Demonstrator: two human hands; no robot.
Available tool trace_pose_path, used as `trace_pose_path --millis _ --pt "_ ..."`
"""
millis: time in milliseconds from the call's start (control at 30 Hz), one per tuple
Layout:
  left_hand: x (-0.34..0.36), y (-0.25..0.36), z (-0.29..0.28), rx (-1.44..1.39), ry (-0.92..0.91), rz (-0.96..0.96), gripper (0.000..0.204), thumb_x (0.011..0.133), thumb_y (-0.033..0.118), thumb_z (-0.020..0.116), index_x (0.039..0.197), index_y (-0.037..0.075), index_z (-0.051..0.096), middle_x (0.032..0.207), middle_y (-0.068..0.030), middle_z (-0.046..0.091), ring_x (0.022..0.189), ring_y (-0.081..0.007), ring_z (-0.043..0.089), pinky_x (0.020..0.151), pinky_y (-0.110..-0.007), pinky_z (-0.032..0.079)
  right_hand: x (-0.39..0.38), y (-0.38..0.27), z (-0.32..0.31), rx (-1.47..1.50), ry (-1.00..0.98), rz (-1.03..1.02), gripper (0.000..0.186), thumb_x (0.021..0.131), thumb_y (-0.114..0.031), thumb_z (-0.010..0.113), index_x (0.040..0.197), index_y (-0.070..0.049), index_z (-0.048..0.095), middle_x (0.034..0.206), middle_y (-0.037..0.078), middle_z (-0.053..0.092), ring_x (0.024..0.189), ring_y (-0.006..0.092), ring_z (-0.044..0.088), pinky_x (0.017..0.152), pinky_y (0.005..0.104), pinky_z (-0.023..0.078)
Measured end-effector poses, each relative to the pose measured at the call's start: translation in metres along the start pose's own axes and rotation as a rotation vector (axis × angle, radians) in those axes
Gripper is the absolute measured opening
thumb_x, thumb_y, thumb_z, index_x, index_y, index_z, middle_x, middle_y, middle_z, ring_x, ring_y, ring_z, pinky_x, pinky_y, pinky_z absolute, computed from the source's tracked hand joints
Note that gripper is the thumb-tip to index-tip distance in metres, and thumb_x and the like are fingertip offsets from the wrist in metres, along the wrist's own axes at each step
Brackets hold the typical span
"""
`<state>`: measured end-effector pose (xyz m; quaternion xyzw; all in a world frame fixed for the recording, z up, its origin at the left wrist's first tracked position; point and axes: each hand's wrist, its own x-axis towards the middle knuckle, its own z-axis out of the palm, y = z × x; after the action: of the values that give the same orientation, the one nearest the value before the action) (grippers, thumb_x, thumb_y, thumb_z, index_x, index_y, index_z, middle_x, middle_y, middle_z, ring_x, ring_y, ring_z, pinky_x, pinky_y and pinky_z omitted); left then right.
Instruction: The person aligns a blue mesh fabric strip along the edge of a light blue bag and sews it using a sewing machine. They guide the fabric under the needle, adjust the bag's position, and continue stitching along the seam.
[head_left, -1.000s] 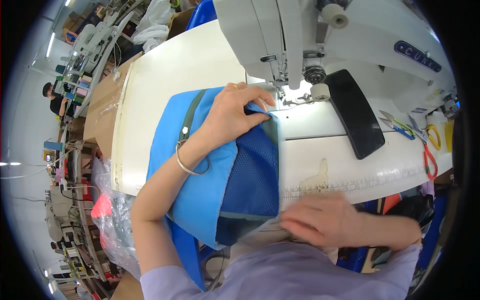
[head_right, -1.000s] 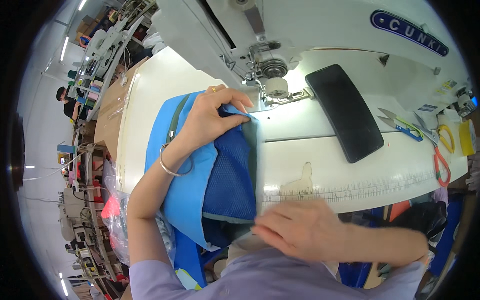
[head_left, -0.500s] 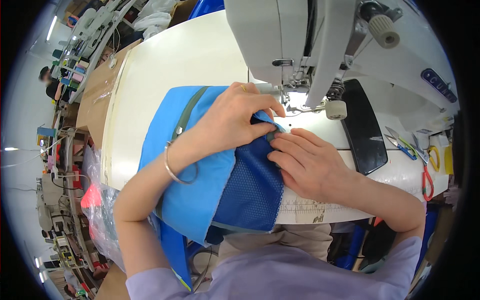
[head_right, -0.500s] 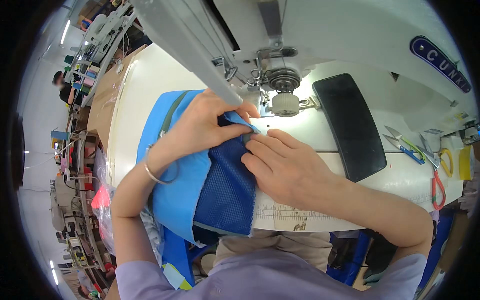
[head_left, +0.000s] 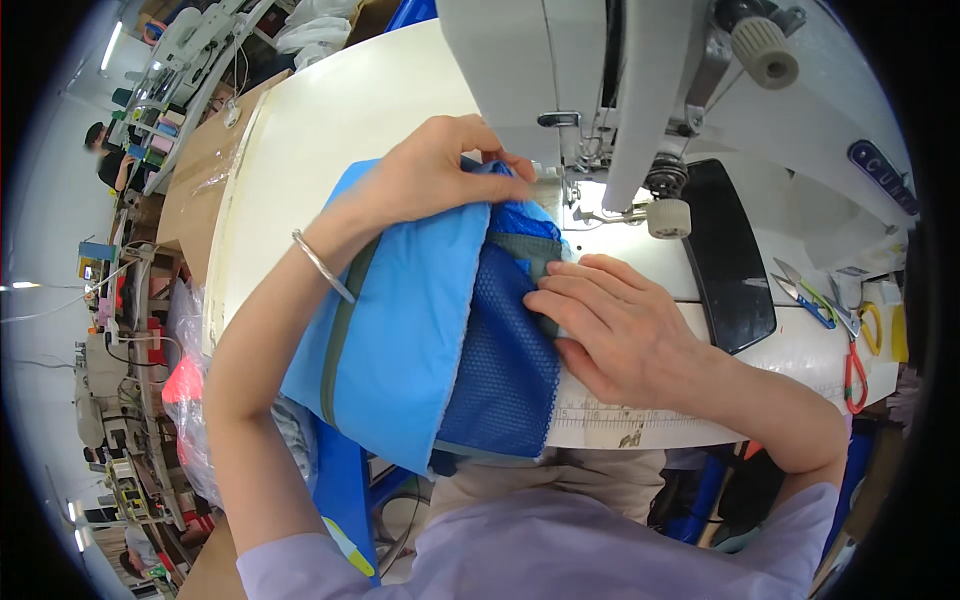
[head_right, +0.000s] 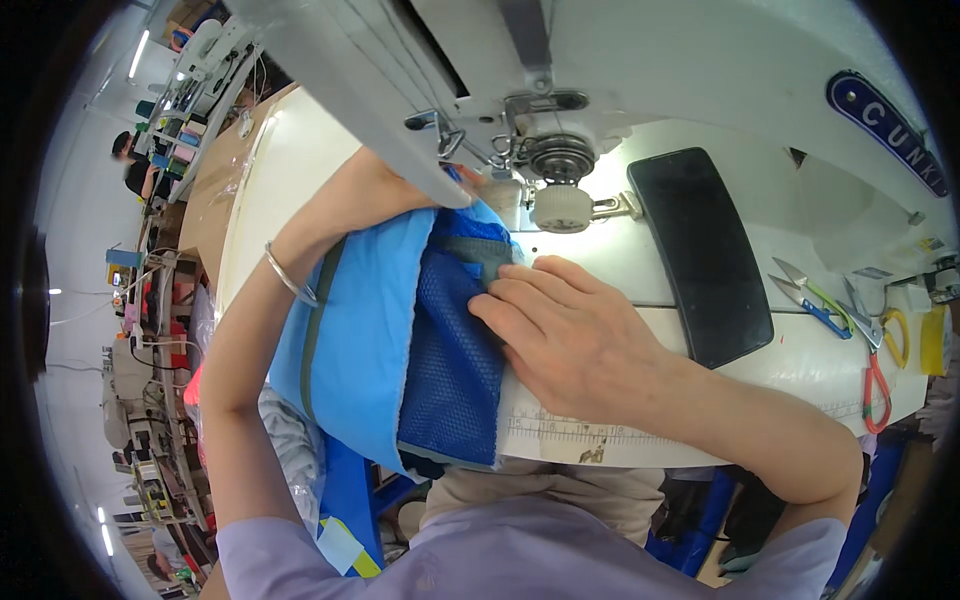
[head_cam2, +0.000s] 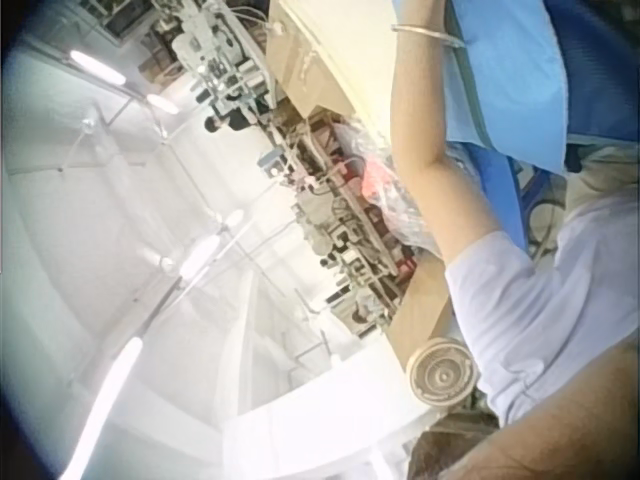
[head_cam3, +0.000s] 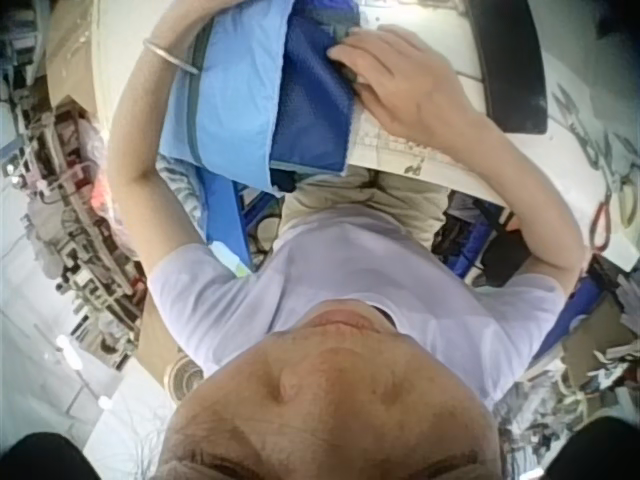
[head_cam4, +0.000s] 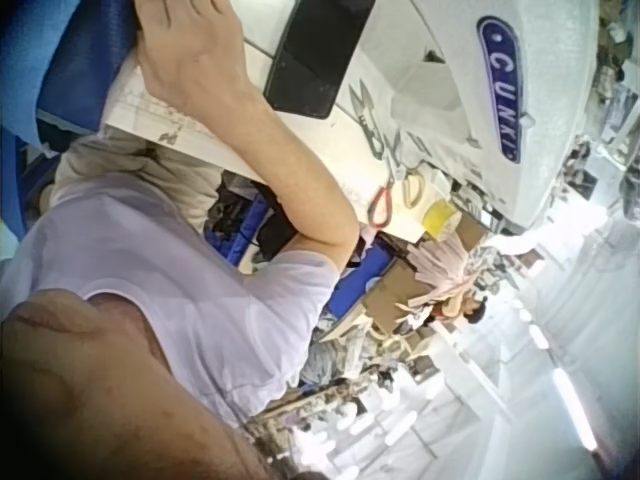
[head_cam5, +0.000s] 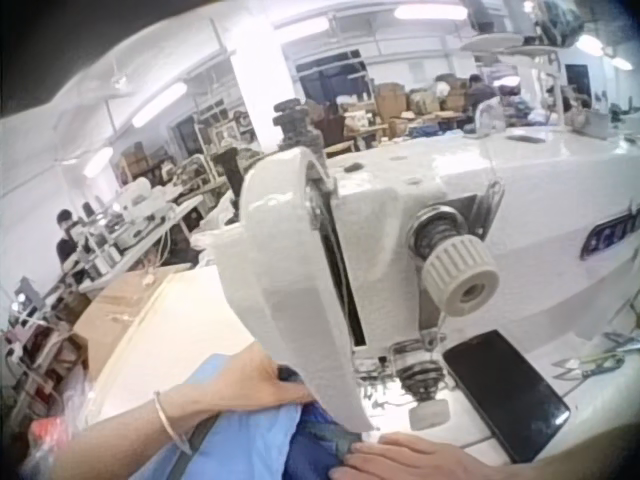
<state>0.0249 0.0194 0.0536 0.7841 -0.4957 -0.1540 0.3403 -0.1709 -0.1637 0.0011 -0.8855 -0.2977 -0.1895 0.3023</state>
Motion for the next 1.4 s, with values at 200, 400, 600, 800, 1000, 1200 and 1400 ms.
trace_pose_path --millis 200,400,600,800,1000,1200,1400 --pt "0.009 0.000 -0.011 -0.143 -0.078 -0.153 0.027 0.081 0.020 0.081 0.098 0.001 0.075 0.098 -0.0123 0.076 0.095 -0.0253 0.070 0.087 -0.039 0.055 0.001 0.000 -0.001 0.016 0.000 -0.003 0.042 0.074 -0.004 0.077 0.114 0.000 0.064 0.113 0.016 0.067 0.112 0.0304 0.065 0.100 0.0430 0.049" --pt "0.023 -0.002 0.021 0.306 0.154 0.118 0.029 0.081 0.018 0.079 0.104 0.003 0.072 0.101 -0.0174 0.072 0.095 -0.0363 0.068 0.085 -0.043 0.055 0.001 -0.001 -0.002 -0.004 -0.015 0.003 0.043 0.073 -0.004 0.076 0.115 0.001 0.064 0.115 0.017 0.066 0.114 0.0317 0.064 0.100 0.0439 0.049" --pt "0.033 0.005 0.018 0.204 0.101 0.054 0.028 0.083 0.020 0.076 0.105 0.003 0.072 0.101 -0.0172 0.072 0.095 -0.0359 0.069 0.084 -0.043 0.056 0.001 0.002 -0.003 -0.038 -0.007 0.029 0.045 0.075 -0.005 0.074 0.118 0.002 0.063 0.117 0.018 0.065 0.115 0.0324 0.064 0.102 0.0443 0.048" --pt "0.045 0.002 0.019 0.232 0.063 0.020 0.025 0.084 0.020 0.075 0.103 0.004 0.072 0.097 -0.0168 0.073 0.092 -0.0356 0.070 0.081 -0.043 0.056 0.000 0.004 -0.002 -0.098 0.029 0.047 0.047 0.074 -0.003 0.072 0.119 0.002 0.061 0.118 0.018 0.064 0.116 0.0324 0.063 0.102 0.0447 0.048" --pt "0.053 -0.039 0.028 0.282 0.181 0.225 0.023 0.085 0.020 0.074 0.101 0.004 0.073 0.095 -0.0167 0.073 0.089 -0.0358 0.070 0.078 -0.044 0.057 0.000 0.006 0.001 -0.114 0.069 0.048 0.047 0.074 -0.001 0.070 0.120 0.003 0.061 0.118 0.018 0.065 0.116 0.0322 0.063 0.102 0.0449 0.048" --pt "0.029 -0.011 0.022 0.332 0.187 0.098 0.022 0.084 0.020 0.074 0.099 0.004 0.073 0.093 -0.0164 0.073 0.087 -0.0359 0.070 0.076 -0.044 0.057 -0.004 0.007 0.000 -0.073 0.155 0.083 0.040 0.075 0.000 0.070 0.114 -0.001 0.064 0.113 0.015 0.067 0.109 0.0315 0.066 0.096 0.0435 0.052" --pt "-0.024 0.061 0.037 0.908 0.258 0.510 0.015 0.083 0.016 0.075 0.092 0.005 0.070 0.091 -0.0082 0.070 0.085 -0.0254 0.067 0.076 -0.036 0.054 -0.008 0.011 -0.004 -0.042 0.290 0.112 0.021 0.076 0.000 0.071 0.097 -0.003 0.069 0.101 0.010 0.069 0.100 0.0284 0.067 0.089 0.0397 0.054"
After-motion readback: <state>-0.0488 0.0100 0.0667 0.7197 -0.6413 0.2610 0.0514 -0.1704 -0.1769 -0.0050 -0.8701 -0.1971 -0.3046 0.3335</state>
